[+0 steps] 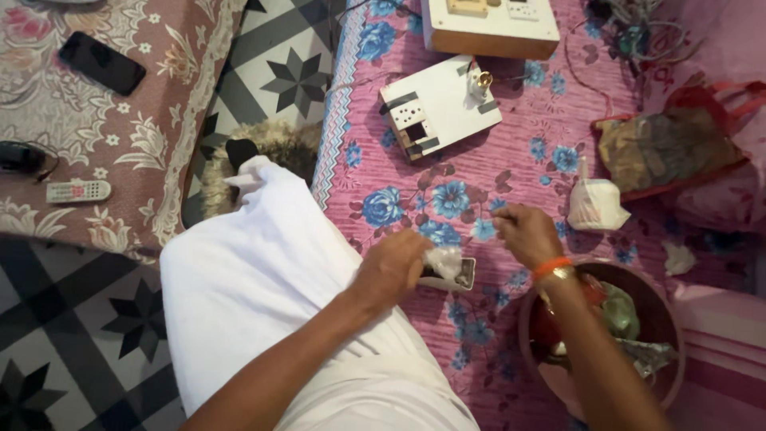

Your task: The person assembles an electrical switch box by hand, inserting internal components and wires into a wooden frame before attaching the plastic front panel.

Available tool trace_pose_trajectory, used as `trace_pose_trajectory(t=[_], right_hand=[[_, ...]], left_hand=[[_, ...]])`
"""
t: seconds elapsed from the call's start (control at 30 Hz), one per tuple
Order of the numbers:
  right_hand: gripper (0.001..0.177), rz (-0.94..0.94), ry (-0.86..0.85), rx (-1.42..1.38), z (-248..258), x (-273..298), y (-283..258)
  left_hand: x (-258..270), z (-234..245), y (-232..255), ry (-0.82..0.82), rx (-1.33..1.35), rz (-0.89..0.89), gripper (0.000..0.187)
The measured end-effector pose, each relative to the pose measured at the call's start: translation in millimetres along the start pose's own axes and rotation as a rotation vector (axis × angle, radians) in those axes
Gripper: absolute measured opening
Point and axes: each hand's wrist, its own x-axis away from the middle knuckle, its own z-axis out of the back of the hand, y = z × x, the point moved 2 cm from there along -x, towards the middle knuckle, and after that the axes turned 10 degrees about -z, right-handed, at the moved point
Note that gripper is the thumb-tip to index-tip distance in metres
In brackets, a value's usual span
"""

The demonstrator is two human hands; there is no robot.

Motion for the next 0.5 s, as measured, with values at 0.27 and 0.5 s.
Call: trace_pose_trajectory(t=[0.27,0.5], right_hand=[[0.02,0.037,-0.207,-0.136,9.4,114.3,-50.9],[0.018,0.332,-0.005,-0.045,-13.0,121.5,-43.2]], left_hand=[[-13.9,6.7,12.0,-0.392,0.236,0.438,0.02],[-15.4,-0.2,36.2,-0.167,-0.035,-0.09,0.013]])
